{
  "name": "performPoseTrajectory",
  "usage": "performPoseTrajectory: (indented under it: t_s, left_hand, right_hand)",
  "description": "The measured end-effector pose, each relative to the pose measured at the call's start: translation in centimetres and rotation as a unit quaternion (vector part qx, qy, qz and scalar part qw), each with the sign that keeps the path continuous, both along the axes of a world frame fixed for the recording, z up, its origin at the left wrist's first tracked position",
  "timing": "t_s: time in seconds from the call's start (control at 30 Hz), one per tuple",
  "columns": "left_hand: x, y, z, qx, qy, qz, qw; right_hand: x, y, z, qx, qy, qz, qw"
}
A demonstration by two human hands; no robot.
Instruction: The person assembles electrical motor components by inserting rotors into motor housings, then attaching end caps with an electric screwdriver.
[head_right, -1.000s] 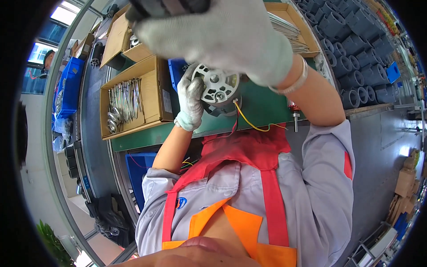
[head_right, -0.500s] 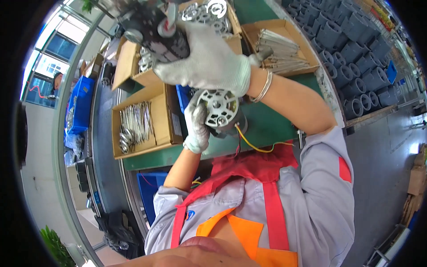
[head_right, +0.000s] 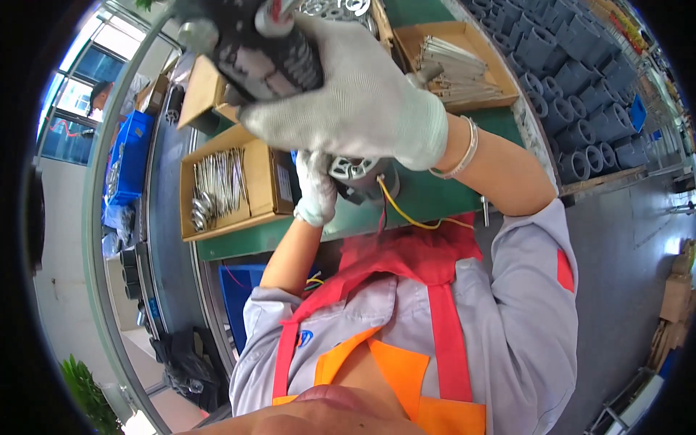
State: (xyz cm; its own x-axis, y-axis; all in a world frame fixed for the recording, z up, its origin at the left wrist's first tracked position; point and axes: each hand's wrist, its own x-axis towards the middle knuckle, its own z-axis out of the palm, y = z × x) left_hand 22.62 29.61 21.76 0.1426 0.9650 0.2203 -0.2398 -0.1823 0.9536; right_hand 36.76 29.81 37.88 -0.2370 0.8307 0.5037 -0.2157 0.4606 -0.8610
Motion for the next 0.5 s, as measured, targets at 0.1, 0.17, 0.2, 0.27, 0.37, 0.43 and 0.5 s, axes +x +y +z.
performPoseTrajectory:
  t_s: [0.1, 0.17, 0.2, 0.27, 0.37, 0.43, 0.5]
  left_hand:
    - [0.3, 0.6, -1.2, 0.047, -0.049, -0.026, 0.997]
    - [0.2, 0.6, -1.8, 0.03, -0.039, -0.024, 0.999]
    - [0.0, 0.6, -2.3, 0.015, -0.03, -0.018, 0.999]
    - [-0.2, 0.8, -3.5, -0.013, -0.013, -0.013, 1.0]
    - [-0.7, 1.9, -7.1, -0.01, -0.056, -0.016, 0.998]
    - [-0.5, 2.0, -6.9, -0.004, -0.053, -0.017, 0.998]
    - [-0.3, 1.6, -5.9, 0.004, -0.05, -0.012, 0.999]
  right_hand:
    - [0.1, -1.2, -1.4, 0.004, -0.068, -0.012, 0.998]
    - [-0.2, -1.1, -1.6, 0.017, -0.053, -0.007, 0.998]
    - [0.1, -1.0, -1.5, 0.018, -0.05, -0.01, 0.999]
    - [0.7, -1.0, -1.0, 0.025, -0.117, 0.006, 0.993]
    - [0.1, -1.0, -1.3, 0.045, -0.069, 0.02, 0.996]
    - [0.2, -1.5, -1.1, 0.043, -0.073, 0.01, 0.996]
    - [0.6, -1.7, -0.5, 0.072, -0.139, -0.004, 0.988]
